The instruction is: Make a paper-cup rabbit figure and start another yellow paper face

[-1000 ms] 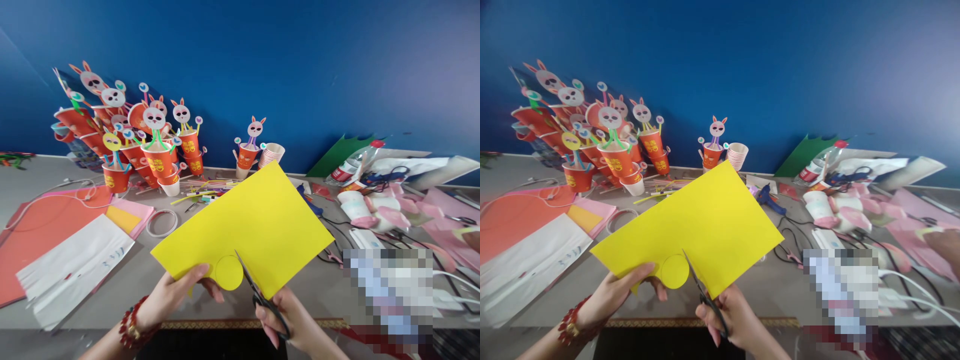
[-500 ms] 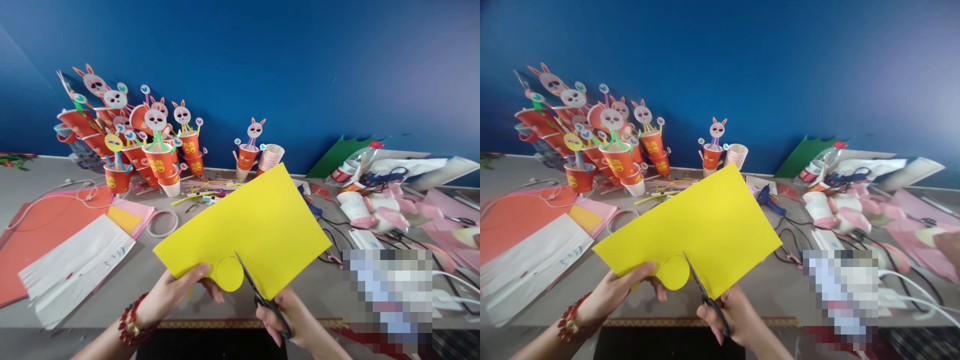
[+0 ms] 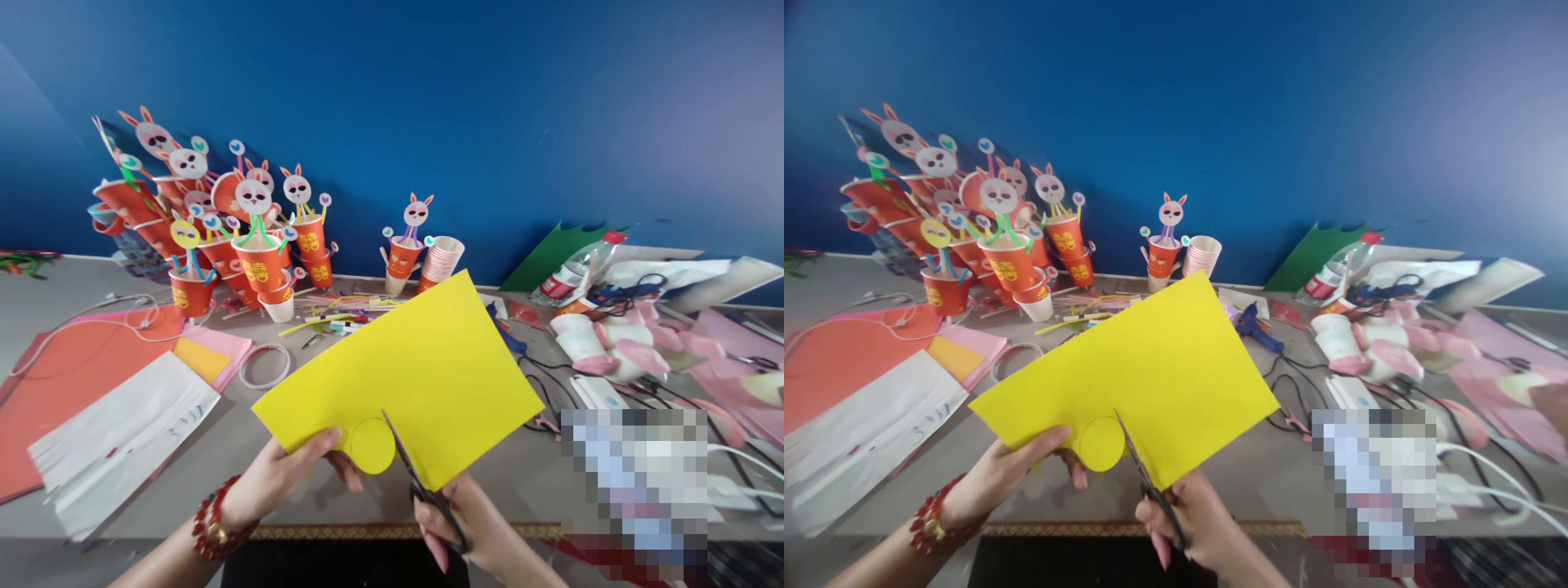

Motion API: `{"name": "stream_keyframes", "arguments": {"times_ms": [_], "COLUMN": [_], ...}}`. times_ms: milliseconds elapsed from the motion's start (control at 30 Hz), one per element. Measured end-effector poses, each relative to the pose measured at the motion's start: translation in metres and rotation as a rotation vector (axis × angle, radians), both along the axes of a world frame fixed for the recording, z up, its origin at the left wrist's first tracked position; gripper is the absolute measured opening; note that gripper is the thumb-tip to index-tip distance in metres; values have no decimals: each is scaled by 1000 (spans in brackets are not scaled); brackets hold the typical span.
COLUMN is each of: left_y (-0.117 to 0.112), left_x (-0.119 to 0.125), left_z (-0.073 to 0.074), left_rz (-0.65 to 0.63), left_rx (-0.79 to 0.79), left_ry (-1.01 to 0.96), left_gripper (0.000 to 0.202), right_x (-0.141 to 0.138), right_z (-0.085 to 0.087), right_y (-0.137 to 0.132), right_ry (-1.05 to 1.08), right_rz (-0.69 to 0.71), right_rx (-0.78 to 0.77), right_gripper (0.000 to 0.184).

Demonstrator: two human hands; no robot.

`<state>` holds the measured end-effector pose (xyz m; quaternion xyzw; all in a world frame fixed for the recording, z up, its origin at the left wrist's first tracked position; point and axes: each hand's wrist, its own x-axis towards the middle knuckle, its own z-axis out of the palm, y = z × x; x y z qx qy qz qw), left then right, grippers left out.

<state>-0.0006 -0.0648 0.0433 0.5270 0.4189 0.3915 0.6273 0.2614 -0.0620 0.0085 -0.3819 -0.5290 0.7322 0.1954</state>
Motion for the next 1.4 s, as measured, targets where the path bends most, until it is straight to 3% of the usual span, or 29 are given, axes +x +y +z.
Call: {"name": "stream_keyframes", "arguments": {"times_ms": [100, 200, 367, 500, 900, 1067, 1400], "left_y": [1, 2, 3, 2, -4, -3, -3], "left_x": [-1, -4, -6, -5, -2, -1, -3], "left_z": [-5, -8, -5, 2, 2, 3, 2], "left_rz": [31, 46, 15, -12, -79, -85, -85], "left_rx": [39, 81, 69, 37, -67, -81, -91], "left_ry": [24, 41, 58, 49, -140, -138, -132], "left_gripper": [44, 44, 45, 48, 44, 45, 47], "right_x": [7, 18, 29, 26, 13, 9, 13], "right_z": [1, 5, 24, 31, 34, 38, 28], "right_y": [-4, -5, 5, 12, 14, 14, 14], "right_ry": [36, 22, -134, -132, -106, -112, -104], "right_rz": [134, 156, 205, 244, 247, 221, 237], "right_rx": [-43, -147, -73, -44, -58, -68, -43], "right_gripper": [66, 68, 60, 62, 66, 67, 62]}}
